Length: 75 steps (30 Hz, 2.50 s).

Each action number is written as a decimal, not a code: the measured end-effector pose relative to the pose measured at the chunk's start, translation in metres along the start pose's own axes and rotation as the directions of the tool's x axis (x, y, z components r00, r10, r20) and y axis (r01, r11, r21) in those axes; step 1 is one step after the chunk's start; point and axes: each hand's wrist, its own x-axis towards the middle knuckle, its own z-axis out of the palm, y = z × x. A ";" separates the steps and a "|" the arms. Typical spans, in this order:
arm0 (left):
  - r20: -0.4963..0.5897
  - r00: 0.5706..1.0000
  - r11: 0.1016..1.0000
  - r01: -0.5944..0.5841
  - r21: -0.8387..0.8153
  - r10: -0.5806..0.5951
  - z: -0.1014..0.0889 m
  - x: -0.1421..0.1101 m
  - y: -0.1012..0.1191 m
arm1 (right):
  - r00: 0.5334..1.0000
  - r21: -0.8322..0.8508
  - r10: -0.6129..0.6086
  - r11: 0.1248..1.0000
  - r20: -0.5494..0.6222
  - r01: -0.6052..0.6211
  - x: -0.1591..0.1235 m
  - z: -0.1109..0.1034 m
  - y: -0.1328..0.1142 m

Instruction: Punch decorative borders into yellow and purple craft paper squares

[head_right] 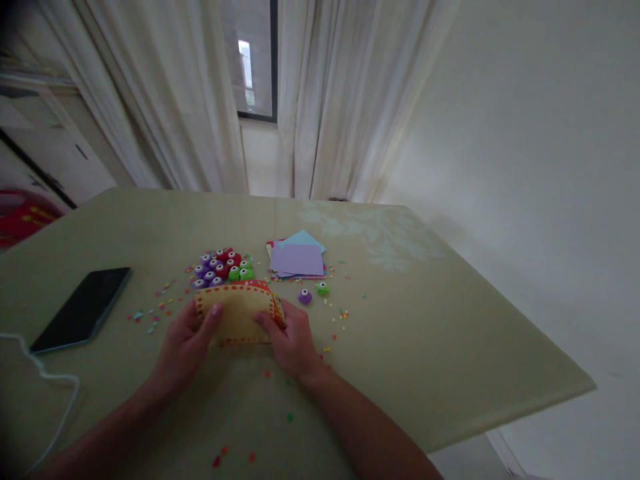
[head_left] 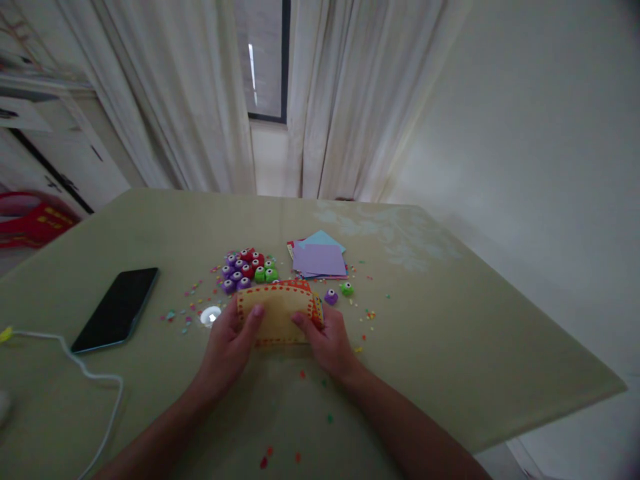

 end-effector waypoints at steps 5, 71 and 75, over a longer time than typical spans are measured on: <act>-0.039 0.999 0.999 -0.033 0.010 0.034 -0.002 -0.003 0.003 | 0.997 -0.046 -0.079 0.996 -0.024 0.078 -0.006 0.005 -0.001; 0.225 0.955 0.963 -0.229 0.141 0.194 -0.001 0.003 -0.010 | 0.993 0.004 -0.107 0.994 -0.056 0.108 -0.001 0.008 -0.003; 0.261 0.949 0.964 -0.222 0.146 0.179 -0.003 0.009 -0.010 | 0.999 -0.059 -0.040 0.997 0.036 0.042 0.003 0.004 0.004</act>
